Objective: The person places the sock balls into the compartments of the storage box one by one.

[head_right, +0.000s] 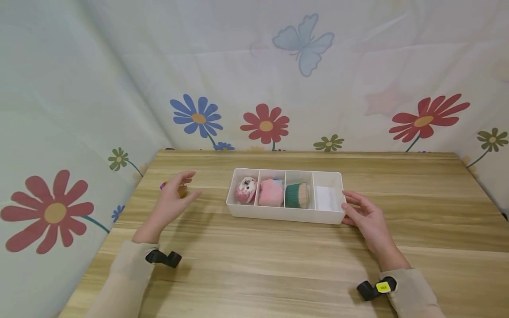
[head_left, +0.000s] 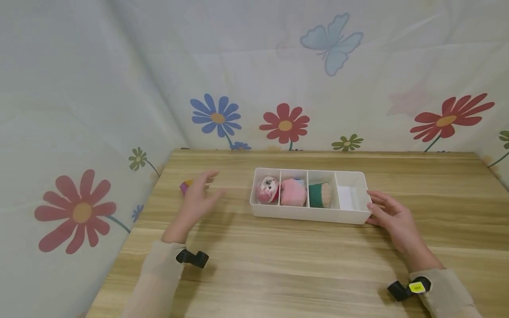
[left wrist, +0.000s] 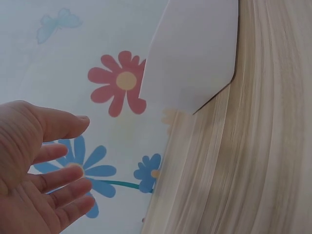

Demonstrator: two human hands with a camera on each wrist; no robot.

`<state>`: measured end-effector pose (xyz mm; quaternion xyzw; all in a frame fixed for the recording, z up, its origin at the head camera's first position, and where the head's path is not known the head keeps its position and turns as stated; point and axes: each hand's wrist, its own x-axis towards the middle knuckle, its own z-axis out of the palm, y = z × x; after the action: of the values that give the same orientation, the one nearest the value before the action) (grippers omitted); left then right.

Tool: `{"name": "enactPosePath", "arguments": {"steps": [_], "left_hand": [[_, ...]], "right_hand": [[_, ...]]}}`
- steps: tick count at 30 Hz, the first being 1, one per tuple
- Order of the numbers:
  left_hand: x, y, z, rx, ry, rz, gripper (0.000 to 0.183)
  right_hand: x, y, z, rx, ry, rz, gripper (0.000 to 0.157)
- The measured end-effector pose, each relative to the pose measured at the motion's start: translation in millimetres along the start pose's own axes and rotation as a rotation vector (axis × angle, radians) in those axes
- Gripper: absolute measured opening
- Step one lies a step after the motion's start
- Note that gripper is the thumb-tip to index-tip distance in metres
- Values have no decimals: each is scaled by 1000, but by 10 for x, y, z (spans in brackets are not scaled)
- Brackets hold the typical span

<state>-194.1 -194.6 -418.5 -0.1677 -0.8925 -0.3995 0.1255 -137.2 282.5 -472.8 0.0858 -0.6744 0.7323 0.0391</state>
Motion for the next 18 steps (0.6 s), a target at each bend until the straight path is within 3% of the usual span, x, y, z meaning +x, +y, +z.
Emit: {"name": "enactPosePath", "arguments": {"steps": [10,18], "left_hand": [[-95,-95,-169,26,13,-44,59],[-120,-185,-293,45,70,-62,57]], "right_hand": [[-1,3,6,-13,8,19,41],[-2,-1,-4,-9,10,12,41]]}}
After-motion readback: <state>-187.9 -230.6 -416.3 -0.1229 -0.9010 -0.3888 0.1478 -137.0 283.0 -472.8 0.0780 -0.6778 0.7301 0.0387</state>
